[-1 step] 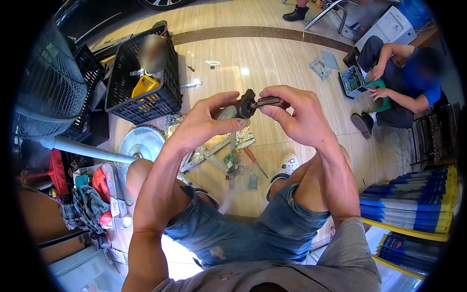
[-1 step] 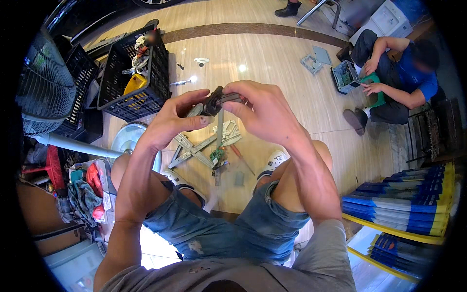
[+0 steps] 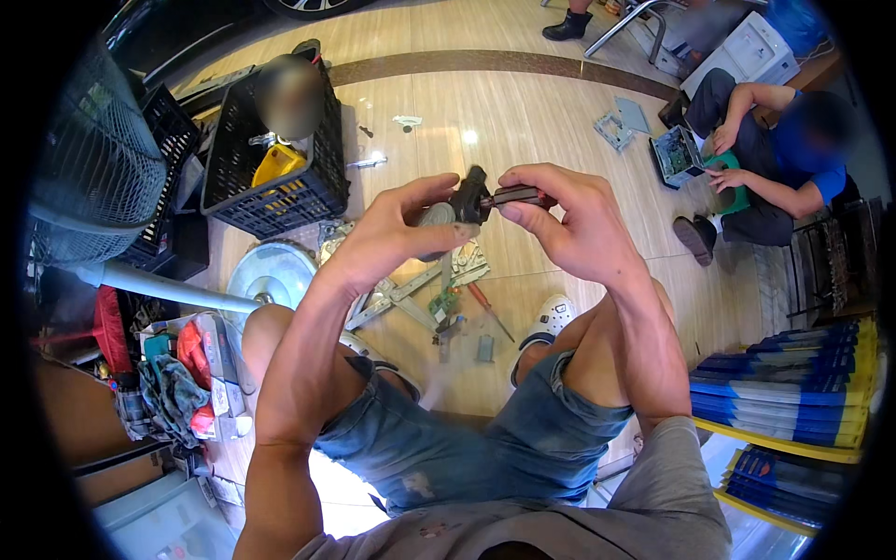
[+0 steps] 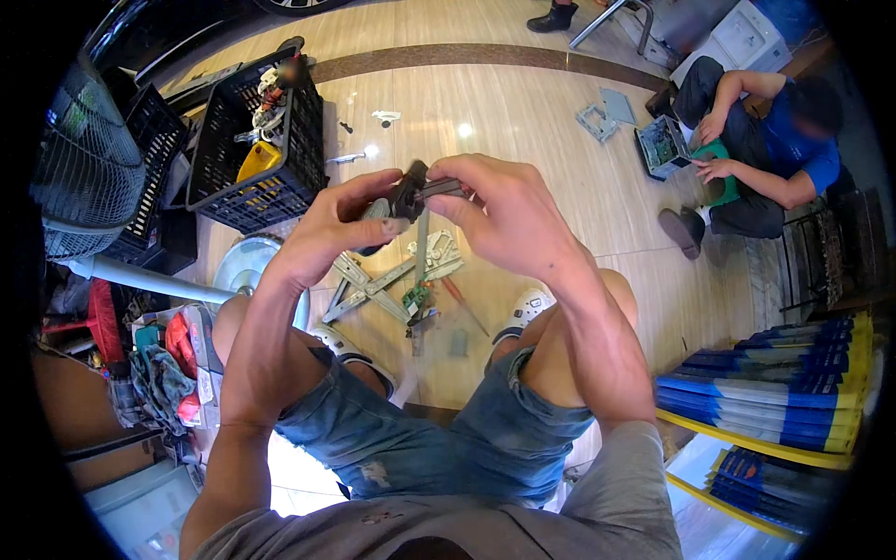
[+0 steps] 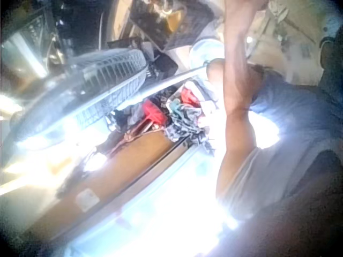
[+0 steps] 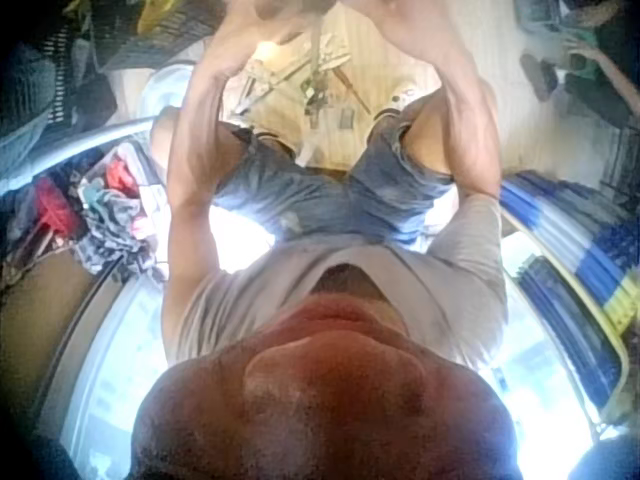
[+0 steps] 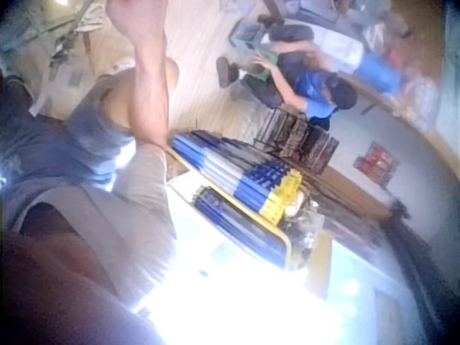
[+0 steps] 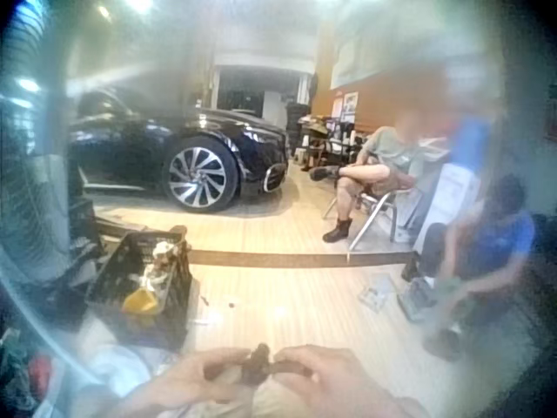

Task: The person disassembles and repairs a car power window motor by hand and with a screwdriver. The person removes the outer casing, inspects the internal armature and gears, and then uses a screwdriver to reassemble the components.

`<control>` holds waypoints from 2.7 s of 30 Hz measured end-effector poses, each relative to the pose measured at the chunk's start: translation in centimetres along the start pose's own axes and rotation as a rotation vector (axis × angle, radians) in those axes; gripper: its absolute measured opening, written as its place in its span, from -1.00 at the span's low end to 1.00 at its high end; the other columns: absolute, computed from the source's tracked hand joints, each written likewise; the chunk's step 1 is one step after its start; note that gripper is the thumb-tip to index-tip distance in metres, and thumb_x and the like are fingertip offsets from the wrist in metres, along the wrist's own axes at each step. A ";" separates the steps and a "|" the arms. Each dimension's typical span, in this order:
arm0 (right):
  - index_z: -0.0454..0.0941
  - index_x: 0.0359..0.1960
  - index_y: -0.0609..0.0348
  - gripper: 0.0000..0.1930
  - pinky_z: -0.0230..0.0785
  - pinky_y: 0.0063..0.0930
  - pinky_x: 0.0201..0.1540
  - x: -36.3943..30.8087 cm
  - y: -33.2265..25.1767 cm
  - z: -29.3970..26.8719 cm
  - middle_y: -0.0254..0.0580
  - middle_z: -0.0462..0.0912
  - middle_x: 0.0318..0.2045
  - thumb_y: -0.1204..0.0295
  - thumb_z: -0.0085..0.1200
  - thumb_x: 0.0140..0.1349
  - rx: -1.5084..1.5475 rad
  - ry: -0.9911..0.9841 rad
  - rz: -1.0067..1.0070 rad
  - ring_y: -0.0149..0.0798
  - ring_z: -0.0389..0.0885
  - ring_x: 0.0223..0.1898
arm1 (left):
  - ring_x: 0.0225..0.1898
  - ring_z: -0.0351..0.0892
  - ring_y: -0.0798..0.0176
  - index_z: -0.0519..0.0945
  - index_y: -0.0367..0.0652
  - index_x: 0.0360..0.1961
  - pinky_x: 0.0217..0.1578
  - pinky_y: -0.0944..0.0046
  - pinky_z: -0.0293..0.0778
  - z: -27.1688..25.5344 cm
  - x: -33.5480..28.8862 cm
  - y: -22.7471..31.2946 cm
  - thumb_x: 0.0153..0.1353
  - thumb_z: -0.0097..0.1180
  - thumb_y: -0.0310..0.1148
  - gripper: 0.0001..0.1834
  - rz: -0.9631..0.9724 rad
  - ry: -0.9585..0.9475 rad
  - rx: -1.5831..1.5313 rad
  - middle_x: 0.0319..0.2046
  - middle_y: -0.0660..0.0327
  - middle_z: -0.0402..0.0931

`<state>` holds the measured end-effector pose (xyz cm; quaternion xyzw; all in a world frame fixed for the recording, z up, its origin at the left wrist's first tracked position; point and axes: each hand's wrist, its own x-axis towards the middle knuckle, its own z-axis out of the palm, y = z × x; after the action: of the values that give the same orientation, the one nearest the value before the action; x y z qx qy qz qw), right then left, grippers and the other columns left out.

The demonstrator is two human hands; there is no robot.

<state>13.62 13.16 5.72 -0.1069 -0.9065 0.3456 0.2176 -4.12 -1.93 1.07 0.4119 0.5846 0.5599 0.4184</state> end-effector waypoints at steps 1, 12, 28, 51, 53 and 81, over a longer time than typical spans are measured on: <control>0.57 -0.14 0.25 -0.74 0.48 -0.47 -0.32 -0.1 0.0 -0.1 -0.11 0.69 -0.38 0.47 0.26 0.14 -0.002 0.020 -0.028 -0.29 0.66 -0.39 | -0.04 0.52 0.26 0.46 -0.35 0.16 0.03 0.27 0.39 0.1 0.3 0.6 -0.01 0.40 -0.24 -0.29 -0.034 -0.054 -0.096 -0.06 0.10 0.58; 0.56 -0.13 0.26 -0.73 0.49 -0.49 -0.31 0.1 -0.9 -0.7 -0.13 0.69 -0.35 0.49 0.27 0.13 0.058 0.068 -0.098 -0.28 0.67 -0.38 | -0.11 0.56 0.36 0.54 -0.28 0.06 -0.02 0.32 0.42 0.4 0.8 -1.1 0.13 0.33 -0.19 -0.47 0.013 -0.106 -0.315 -0.13 0.20 0.61; 0.56 -0.13 0.28 -0.68 0.45 -0.51 -0.40 -0.7 -1.5 0.7 -0.13 0.67 -0.40 0.44 0.31 0.11 0.053 0.107 -0.187 -0.30 0.62 -0.48 | -0.43 0.58 0.40 0.66 -0.33 -0.38 -0.38 0.41 0.46 1.6 0.6 -2.4 0.36 -0.08 0.14 -0.35 0.158 0.179 -0.387 -0.43 0.18 0.65; 0.57 -0.05 0.29 -0.56 0.46 -0.54 -0.25 -0.1 -1.7 0.3 -0.15 0.68 -0.30 0.37 0.37 0.04 0.306 -0.038 -0.202 -0.36 0.63 -0.34 | -0.37 0.65 0.25 0.52 -0.12 -0.21 -0.32 0.24 0.60 1.5 1.4 -2.7 0.38 -0.24 0.17 -0.45 -0.008 0.088 -0.547 -0.39 0.14 0.61; 0.57 -0.05 0.29 -0.59 0.43 -0.57 -0.26 0.0 -1.5 0.4 -0.22 0.66 -0.33 0.41 0.35 0.06 0.308 -0.021 -0.175 -0.42 0.58 -0.37 | -0.45 0.64 0.25 0.54 -0.14 -0.24 -0.40 0.25 0.59 1.7 1.4 -2.9 0.37 -0.28 0.23 -0.38 -0.029 0.128 -0.671 -0.41 0.12 0.63; 0.47 0.02 0.36 -0.65 0.43 -0.55 -0.41 0.8 -2.8 3.8 -0.22 0.59 -0.38 0.50 0.11 0.21 0.899 -0.133 0.325 -0.41 0.59 -0.44 | -0.62 0.43 0.23 0.54 -0.15 -0.35 -0.60 0.23 0.39 2.8 0.5 0.7 0.29 -0.47 0.39 -0.20 -0.094 0.015 -0.874 -0.59 0.17 0.48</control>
<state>11.05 9.15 5.35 -0.1203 -0.6510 0.7387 0.1270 -1.60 -0.52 1.74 0.1650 0.3138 0.7378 0.5744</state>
